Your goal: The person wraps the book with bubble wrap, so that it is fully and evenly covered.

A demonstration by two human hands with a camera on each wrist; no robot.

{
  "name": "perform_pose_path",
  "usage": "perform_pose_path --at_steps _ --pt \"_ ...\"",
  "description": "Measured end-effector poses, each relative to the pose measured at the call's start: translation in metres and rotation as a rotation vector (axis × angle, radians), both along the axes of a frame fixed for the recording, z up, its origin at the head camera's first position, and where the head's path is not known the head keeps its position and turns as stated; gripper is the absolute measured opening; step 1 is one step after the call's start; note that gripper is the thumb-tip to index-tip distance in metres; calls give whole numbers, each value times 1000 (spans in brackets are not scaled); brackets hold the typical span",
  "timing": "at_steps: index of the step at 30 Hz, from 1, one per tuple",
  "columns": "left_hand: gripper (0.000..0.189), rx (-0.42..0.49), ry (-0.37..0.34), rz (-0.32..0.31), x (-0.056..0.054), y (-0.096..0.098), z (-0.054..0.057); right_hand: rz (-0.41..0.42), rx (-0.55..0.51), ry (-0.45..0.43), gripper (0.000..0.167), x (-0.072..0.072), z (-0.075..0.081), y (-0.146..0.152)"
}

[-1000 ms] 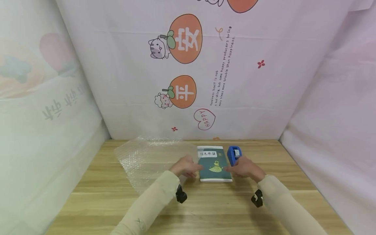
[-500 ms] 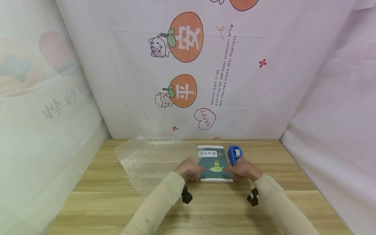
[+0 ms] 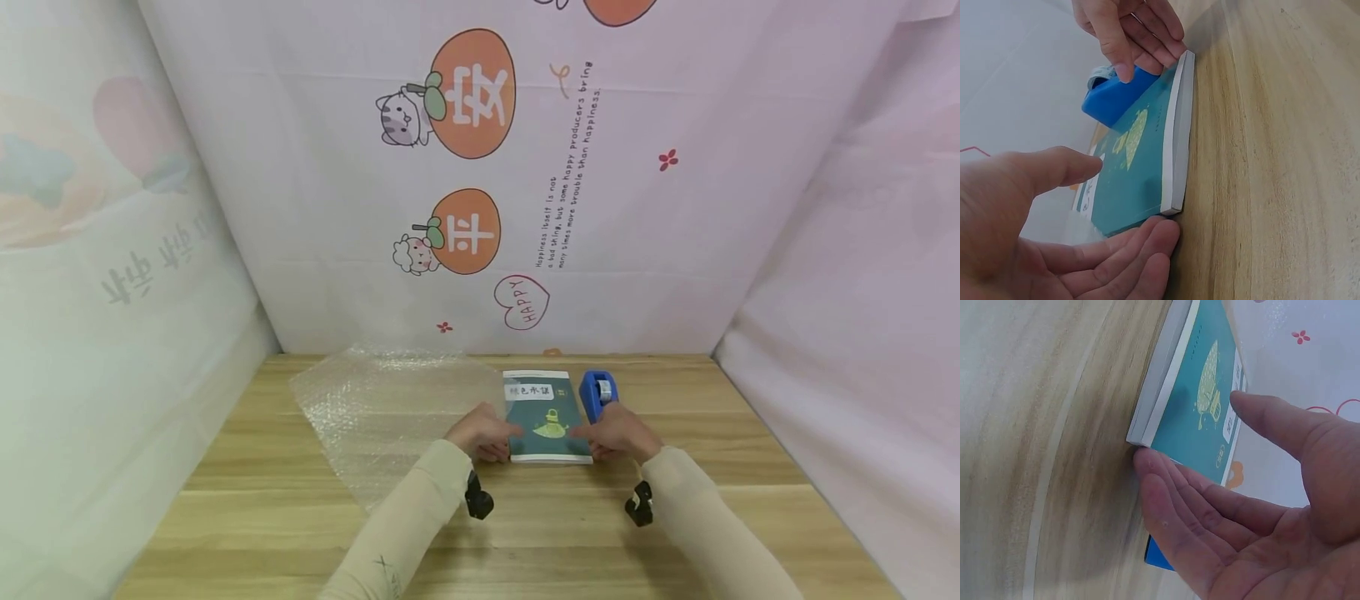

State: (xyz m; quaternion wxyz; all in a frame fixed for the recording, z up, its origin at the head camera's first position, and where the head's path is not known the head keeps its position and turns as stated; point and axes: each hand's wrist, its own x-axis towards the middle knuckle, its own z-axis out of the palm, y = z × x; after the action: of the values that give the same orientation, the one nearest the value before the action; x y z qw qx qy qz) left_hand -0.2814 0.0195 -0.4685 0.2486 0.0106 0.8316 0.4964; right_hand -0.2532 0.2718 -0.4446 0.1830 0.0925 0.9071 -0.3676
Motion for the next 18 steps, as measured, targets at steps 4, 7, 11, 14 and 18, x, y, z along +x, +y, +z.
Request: perform_pose_path --at_steps 4,7,11,14,18 --pt "36 31 -26 2 -1 -1 -1 -11 1 -4 35 0 0 -1" --pt "31 46 -43 -1 0 -1 -1 -11 5 -4 35 1 0 -1" --pt "26 48 -48 -6 2 -1 1 -1 -4 1 37 1 -2 0" --pt "23 57 -46 4 3 0 2 3 -12 11 37 1 -4 2" --pt "18 95 -55 27 4 2 3 -11 -18 13 37 2 -6 4"
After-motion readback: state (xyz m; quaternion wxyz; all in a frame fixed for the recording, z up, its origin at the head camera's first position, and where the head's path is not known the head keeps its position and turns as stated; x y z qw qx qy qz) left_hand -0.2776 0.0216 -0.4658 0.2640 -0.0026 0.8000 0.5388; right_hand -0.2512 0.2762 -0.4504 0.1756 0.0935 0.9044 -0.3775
